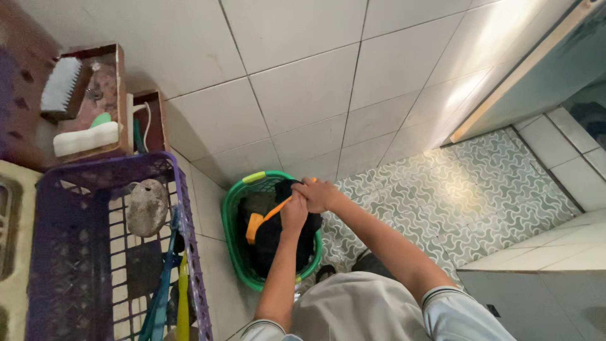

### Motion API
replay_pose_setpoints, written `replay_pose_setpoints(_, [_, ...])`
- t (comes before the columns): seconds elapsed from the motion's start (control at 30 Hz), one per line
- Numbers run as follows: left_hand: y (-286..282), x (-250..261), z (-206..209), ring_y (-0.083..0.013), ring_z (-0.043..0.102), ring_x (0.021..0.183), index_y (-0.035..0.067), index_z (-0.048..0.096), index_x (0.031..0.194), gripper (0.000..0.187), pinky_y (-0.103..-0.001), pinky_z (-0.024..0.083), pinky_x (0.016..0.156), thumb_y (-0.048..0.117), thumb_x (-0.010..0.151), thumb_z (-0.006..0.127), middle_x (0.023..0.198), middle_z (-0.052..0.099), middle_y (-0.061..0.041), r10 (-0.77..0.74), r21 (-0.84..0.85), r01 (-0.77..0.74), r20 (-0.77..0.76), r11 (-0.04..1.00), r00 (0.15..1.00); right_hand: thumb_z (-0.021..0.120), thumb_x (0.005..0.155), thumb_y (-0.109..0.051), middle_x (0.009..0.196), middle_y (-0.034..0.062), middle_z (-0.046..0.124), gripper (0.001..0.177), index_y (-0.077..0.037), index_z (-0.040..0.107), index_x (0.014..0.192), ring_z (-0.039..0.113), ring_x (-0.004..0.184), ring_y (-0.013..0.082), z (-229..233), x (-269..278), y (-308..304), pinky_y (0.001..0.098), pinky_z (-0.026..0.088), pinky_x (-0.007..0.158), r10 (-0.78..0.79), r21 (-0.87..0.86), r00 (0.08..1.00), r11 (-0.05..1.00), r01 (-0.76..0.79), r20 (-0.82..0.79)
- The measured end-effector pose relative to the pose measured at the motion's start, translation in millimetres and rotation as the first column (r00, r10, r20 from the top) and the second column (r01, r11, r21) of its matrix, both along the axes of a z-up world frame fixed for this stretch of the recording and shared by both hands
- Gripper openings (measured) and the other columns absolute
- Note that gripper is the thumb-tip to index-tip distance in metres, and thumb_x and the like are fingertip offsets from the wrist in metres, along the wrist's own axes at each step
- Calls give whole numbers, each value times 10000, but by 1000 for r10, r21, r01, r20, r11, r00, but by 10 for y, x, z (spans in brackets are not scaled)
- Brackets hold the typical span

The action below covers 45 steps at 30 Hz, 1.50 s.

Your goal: The person wipes a tiled wall with a cloth and then scrubs the tiles using a long-handled orange brush.

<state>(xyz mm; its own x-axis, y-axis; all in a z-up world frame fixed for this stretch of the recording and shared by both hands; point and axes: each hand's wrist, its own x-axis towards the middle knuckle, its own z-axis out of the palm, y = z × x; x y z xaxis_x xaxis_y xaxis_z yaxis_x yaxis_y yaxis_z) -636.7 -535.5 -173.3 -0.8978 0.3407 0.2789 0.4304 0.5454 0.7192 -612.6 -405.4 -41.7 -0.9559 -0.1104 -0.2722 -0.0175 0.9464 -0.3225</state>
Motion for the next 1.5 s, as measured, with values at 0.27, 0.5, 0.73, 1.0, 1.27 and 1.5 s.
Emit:
replay_pose_setpoints(0.27, [554,397,633,-384,688,647,140,612,1260,352,-490,554,575,230,922,653,716,702,-156,-134,-85,119,-199,989,971,630,922,-332,1058,54,674,278,-142,596,1122,725,936,310,119,539,576,527,547,715,-217,143,944,956,258,-247])
replay_pose_setpoints(0.5, [1298,1035,871,-365,697,942,174,679,1263,325,-490,563,783,224,942,669,1010,756,-151,-205,-16,209,-262,978,943,598,975,-398,956,128,727,300,-108,619,1051,680,843,353,132,1758,1921,547,535,664,-468,-70,860,883,464,-202])
replay_pose_setpoints(0.73, [2575,2070,1019,-412,672,1051,167,704,1249,465,-514,527,855,120,788,669,1028,698,-210,-378,-75,374,-302,924,875,560,1002,-458,753,33,583,392,-129,588,1213,614,477,130,48,3364,2851,321,496,456,-633,-512,681,473,717,368])
replay_pose_setpoints(1.0, [3474,2875,1604,-342,735,1001,144,709,1167,325,-431,587,879,118,847,658,1070,750,-142,-493,286,480,-27,830,869,475,969,-472,707,-18,477,469,-294,356,1386,511,480,117,389,4219,3192,303,506,476,-515,-701,716,274,658,471])
replay_pose_setpoints(1.27, [4043,2530,1725,-192,782,857,120,460,1336,470,-337,613,739,127,935,703,1008,786,-137,-617,663,279,351,695,705,524,1079,-336,852,18,560,290,-88,451,1211,627,742,103,307,3833,3562,304,562,719,-493,-930,823,67,361,283])
replay_pose_setpoints(1.5, [4570,1702,1707,-211,760,801,110,258,1492,715,-329,613,723,59,916,678,974,751,-203,-698,768,215,378,603,609,513,1067,-296,757,-15,442,225,-118,503,1203,292,471,20,329,3031,3815,184,230,419,-663,-957,698,-107,269,270])
